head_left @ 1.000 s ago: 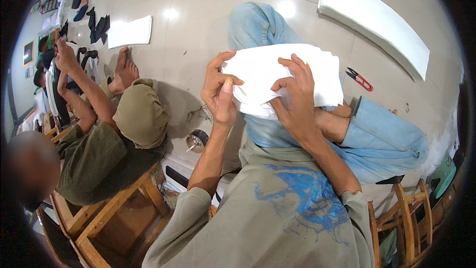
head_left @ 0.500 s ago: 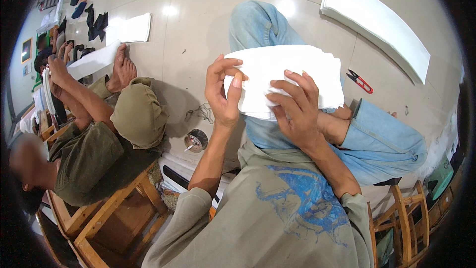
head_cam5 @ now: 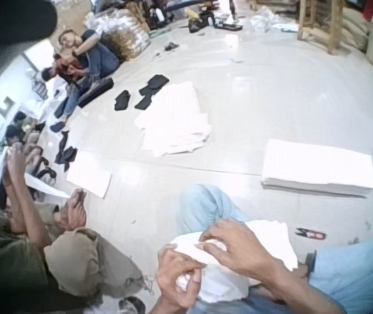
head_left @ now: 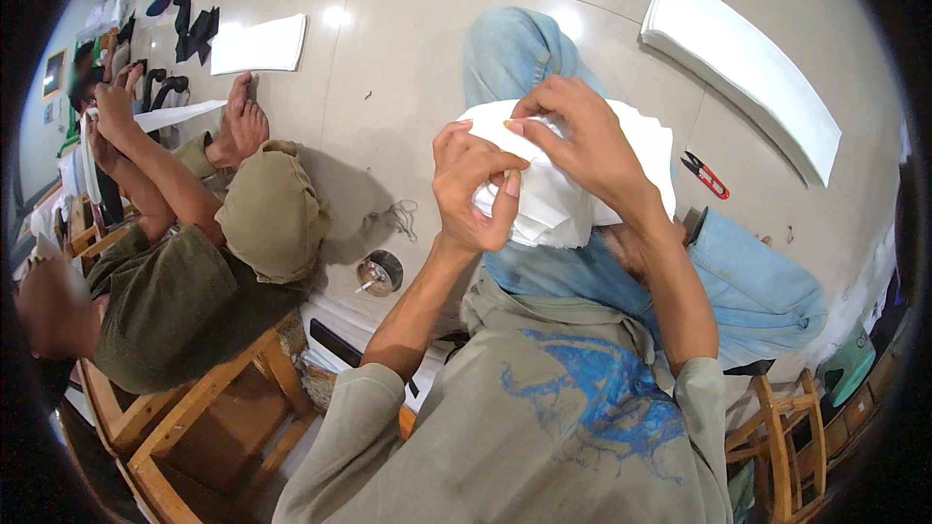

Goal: The person sits on the floor and stitches a stack of white paper sheets together using a needle and thread. They align the edges of the paper, pull the needle through the stack, and tie off the thread. The person then uses scissors to trim the excess thread and places the finished stack on the floor.

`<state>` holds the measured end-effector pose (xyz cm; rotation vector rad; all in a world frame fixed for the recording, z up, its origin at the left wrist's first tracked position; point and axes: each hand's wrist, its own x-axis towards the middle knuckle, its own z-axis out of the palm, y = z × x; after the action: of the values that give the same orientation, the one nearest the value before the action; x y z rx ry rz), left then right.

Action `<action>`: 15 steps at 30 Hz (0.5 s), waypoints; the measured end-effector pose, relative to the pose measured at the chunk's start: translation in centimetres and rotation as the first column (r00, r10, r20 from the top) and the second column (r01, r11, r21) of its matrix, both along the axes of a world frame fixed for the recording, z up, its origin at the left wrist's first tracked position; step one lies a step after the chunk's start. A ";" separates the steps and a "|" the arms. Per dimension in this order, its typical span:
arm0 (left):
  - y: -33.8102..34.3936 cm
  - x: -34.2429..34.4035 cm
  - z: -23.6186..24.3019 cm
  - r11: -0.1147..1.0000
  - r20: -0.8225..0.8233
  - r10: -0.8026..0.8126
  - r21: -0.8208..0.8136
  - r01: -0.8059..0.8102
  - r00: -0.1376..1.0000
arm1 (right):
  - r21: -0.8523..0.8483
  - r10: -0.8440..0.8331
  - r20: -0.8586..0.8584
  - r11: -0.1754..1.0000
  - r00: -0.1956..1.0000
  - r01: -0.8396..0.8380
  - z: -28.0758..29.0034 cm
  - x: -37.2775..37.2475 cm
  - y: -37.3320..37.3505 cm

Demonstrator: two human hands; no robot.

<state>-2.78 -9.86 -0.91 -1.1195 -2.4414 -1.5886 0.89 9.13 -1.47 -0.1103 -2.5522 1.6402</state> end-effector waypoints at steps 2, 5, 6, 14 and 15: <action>-0.1 0.1 0.0 1.000 -0.023 -0.012 -0.026 0.011 1.000 | -0.006 -0.018 0.059 1.000 0.998 0.018 0.0 -0.6 -0.5; 0.0 -0.1 -0.5 1.000 -0.005 -0.005 0.017 0.005 1.000 | -0.391 -0.360 0.118 0.840 0.926 0.376 -3.4 -0.4 -0.8; -0.1 -0.1 -0.4 1.000 -0.002 0.002 0.014 -0.002 1.000 | -0.476 -0.353 0.249 0.766 0.902 0.432 -2.7 -0.2 0.1; -0.2 -0.1 -0.4 1.000 -0.012 -0.012 0.013 0.012 1.000 | -0.449 -0.324 0.149 0.819 0.934 0.356 -1.1 0.1 2.9; -0.2 -0.2 -0.4 1.000 -0.010 -0.015 0.015 0.015 1.000 | -0.347 -0.285 0.084 0.890 0.955 0.296 -0.6 -0.4 2.5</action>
<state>-2.94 -10.07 -1.32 -1.1429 -2.4171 -1.5989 0.46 11.63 -2.10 -0.5244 -2.0944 1.9600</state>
